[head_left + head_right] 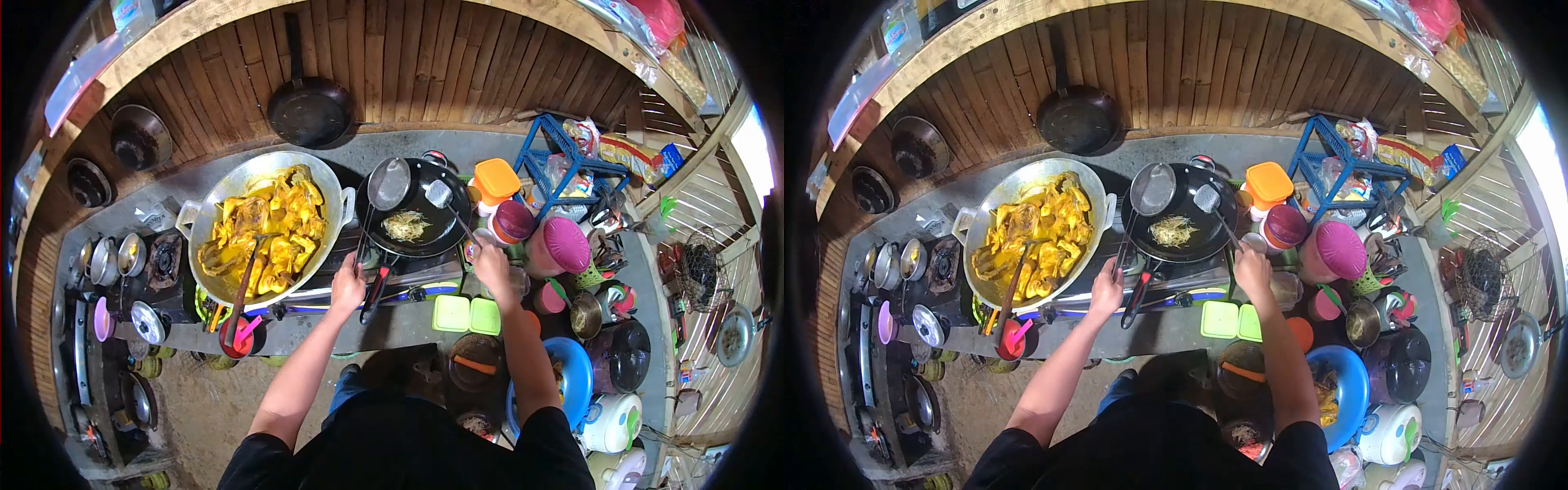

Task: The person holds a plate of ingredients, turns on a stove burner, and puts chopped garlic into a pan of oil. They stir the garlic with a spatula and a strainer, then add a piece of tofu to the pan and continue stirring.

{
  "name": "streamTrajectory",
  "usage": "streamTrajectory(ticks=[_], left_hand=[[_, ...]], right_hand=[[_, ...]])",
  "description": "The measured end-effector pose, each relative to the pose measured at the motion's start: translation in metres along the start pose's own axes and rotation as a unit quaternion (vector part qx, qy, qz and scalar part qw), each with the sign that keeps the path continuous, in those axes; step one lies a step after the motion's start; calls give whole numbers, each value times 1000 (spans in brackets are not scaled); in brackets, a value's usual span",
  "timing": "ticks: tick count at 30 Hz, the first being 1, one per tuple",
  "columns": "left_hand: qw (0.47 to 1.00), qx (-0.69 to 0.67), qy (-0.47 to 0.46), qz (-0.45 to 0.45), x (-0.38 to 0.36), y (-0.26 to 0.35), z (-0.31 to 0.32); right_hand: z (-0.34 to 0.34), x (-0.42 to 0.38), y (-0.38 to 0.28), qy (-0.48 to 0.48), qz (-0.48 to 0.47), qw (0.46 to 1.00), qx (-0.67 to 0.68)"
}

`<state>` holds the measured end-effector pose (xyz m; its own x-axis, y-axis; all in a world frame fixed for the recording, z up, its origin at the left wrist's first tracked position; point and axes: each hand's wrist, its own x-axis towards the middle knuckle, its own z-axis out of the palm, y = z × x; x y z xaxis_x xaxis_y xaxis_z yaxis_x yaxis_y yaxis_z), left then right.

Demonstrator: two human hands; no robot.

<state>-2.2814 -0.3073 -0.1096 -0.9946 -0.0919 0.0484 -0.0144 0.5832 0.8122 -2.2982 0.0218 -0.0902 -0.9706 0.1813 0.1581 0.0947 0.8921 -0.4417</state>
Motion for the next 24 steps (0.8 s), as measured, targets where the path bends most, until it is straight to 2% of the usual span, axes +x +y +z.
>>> streamTrajectory(ticks=[4,6,10,12,14,15,18,24], left_hand=[[1000,-2,1,-10,-4,-8,7],[1000,-13,9,-6,-5,-12,10],[1000,-10,10,-5,-2,-16,11],[1000,-7,16,11,-1,-16,11],[1000,-10,11,8,1,-15,11],[1000,-13,7,6,1,-15,11],[1000,-11,0,0,2,-13,12],[1000,0,-22,-23,-2,-8,7]], right_hand=[[12,1,-14,-40,22,999,14],[15,-3,-13,-37,-36,997,63],[-9,-12,-9,-95,-42,990,91],[-14,-15,4,-78,-63,988,114],[-24,-19,8,-23,-69,993,92],[-43,-24,-7,-22,-56,997,42],[-39,-20,-3,-3,-17,999,-40],[-44,-30,-22,-29,-14,996,-82]])
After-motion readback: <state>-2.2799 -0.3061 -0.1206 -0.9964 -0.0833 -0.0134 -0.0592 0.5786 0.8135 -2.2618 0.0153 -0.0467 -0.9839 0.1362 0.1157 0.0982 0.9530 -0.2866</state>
